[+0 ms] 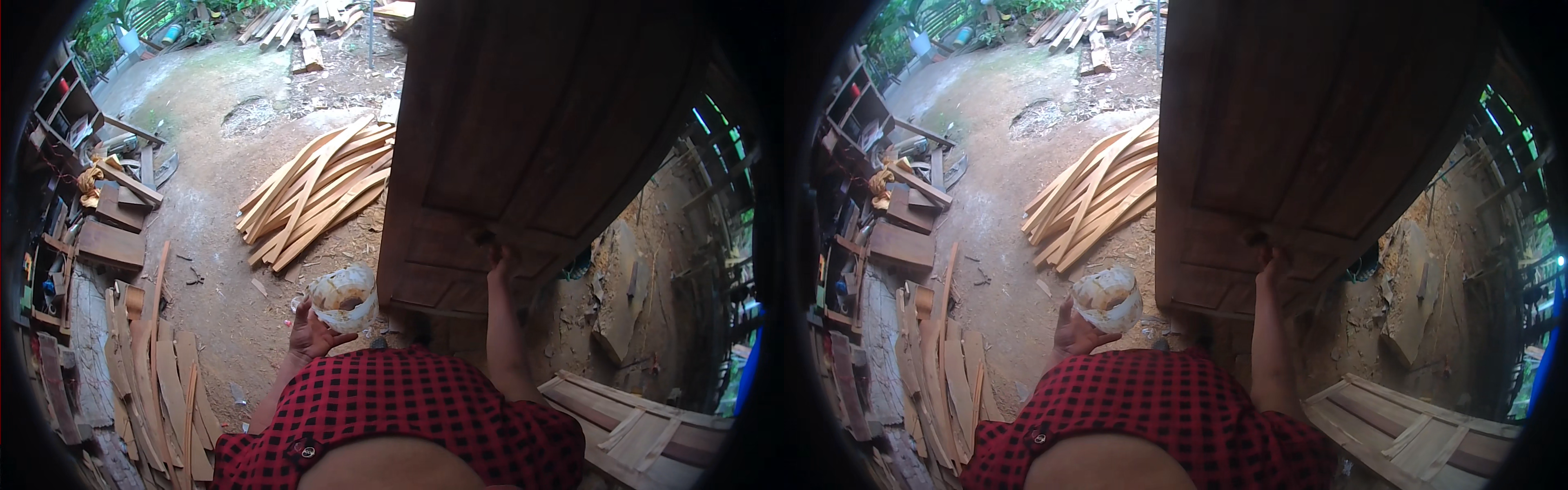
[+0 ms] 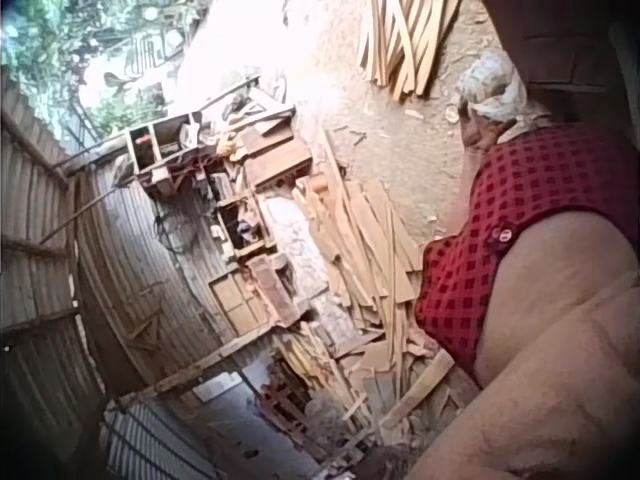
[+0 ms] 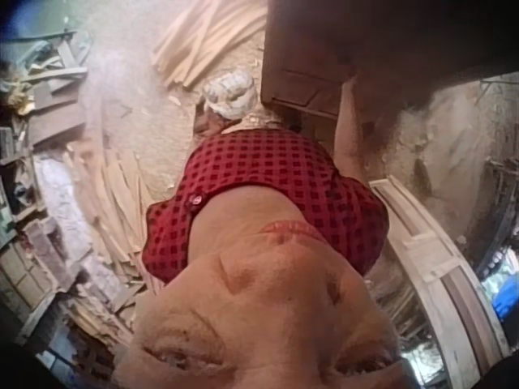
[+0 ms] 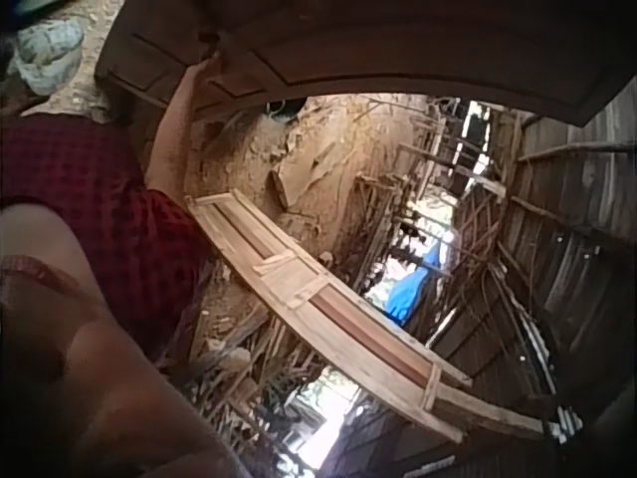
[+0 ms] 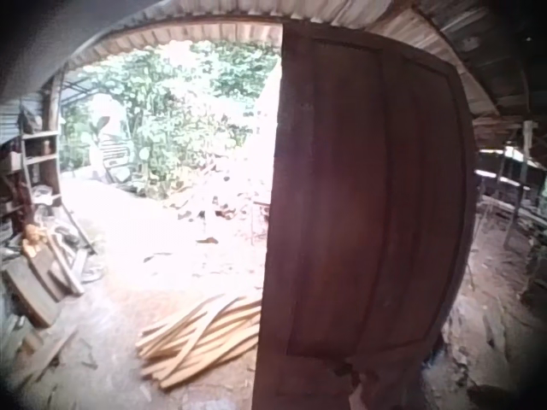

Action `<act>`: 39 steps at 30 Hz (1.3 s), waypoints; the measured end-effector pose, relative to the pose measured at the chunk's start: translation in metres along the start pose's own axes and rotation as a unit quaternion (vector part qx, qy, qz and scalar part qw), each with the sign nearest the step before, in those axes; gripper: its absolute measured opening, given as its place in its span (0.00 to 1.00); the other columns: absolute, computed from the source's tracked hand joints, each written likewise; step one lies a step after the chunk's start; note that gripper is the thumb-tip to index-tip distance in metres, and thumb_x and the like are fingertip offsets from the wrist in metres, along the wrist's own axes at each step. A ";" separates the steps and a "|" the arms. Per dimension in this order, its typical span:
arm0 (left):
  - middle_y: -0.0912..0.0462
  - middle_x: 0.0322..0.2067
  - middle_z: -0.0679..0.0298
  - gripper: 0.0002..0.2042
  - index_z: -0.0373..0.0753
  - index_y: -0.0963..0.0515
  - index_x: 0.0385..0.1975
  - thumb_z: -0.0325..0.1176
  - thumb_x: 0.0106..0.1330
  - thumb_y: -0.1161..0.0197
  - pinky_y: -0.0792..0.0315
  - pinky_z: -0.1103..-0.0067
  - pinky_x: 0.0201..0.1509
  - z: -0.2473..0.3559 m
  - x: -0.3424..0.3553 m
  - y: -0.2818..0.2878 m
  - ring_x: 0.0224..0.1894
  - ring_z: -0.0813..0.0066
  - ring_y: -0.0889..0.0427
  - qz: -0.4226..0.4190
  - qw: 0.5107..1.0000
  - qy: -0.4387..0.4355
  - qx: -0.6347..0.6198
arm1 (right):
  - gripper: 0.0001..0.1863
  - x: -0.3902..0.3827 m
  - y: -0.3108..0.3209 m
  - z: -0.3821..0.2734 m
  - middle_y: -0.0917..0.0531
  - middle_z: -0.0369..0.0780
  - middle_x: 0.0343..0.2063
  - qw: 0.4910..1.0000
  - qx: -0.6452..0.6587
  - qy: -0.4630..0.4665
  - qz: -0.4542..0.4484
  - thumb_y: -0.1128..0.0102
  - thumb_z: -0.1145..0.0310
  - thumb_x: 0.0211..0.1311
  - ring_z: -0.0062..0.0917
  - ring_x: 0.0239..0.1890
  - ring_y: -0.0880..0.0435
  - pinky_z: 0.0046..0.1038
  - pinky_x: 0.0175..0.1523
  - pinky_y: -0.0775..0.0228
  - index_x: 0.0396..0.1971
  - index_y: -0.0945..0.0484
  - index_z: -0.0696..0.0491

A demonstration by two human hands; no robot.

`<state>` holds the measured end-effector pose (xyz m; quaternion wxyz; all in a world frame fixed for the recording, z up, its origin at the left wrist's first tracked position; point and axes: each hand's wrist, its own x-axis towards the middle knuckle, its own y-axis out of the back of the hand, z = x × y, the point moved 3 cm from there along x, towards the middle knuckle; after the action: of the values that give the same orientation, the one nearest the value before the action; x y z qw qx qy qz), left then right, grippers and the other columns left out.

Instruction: The person applies finish to a wooden door using a paintbrush, repeatedly dipping the brush into a handheld container and brushing the wood surfaces.

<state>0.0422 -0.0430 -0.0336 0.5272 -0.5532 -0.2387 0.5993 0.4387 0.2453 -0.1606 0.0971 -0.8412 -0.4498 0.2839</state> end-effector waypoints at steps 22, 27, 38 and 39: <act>0.43 0.61 0.53 0.43 0.48 0.49 0.64 0.58 0.50 0.37 0.37 0.42 0.53 0.000 -0.019 0.002 0.60 0.44 0.38 0.000 0.999 -0.047 0.019 | 0.19 -0.167 -0.288 -0.243 0.26 0.41 0.54 0.541 -0.383 0.695 -0.279 0.61 0.64 0.70 0.26 0.56 0.28 0.28 0.60 0.37 0.55 0.30 0.56; 0.43 0.62 0.53 0.42 0.48 0.48 0.64 0.59 0.50 0.38 0.37 0.42 0.53 -0.008 -0.009 0.002 0.60 0.44 0.38 -0.016 0.999 -0.051 0.012 | 0.19 -0.100 -0.189 -0.112 0.28 0.42 0.55 0.803 -0.225 0.212 -0.509 0.65 0.62 0.71 0.32 0.54 0.26 0.26 0.60 0.37 0.55 0.29 0.47; 0.43 0.61 0.52 0.37 0.50 0.47 0.64 0.60 0.57 0.47 0.37 0.43 0.53 -0.082 0.046 -0.057 0.60 0.44 0.39 0.025 0.998 -0.054 0.030 | 0.12 -0.032 -0.134 -0.211 0.19 0.35 0.39 0.589 -0.548 0.330 -0.493 0.45 0.61 0.62 0.22 0.42 0.21 0.26 0.49 0.30 0.40 0.21 0.51; 0.43 0.61 0.52 0.37 0.50 0.47 0.64 0.60 0.57 0.47 0.37 0.43 0.53 -0.091 0.051 -0.068 0.60 0.44 0.39 0.020 0.998 -0.047 0.036 | 0.12 -0.019 -0.139 -0.251 0.19 0.35 0.39 0.615 -0.522 0.331 -0.490 0.45 0.61 0.62 0.21 0.43 0.22 0.25 0.50 0.31 0.40 0.21 0.52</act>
<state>0.1587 -0.0016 -0.0206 0.5228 -0.5098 -0.2305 0.6431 0.4745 0.3330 0.1111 -0.0915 -0.4412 -0.8048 -0.3864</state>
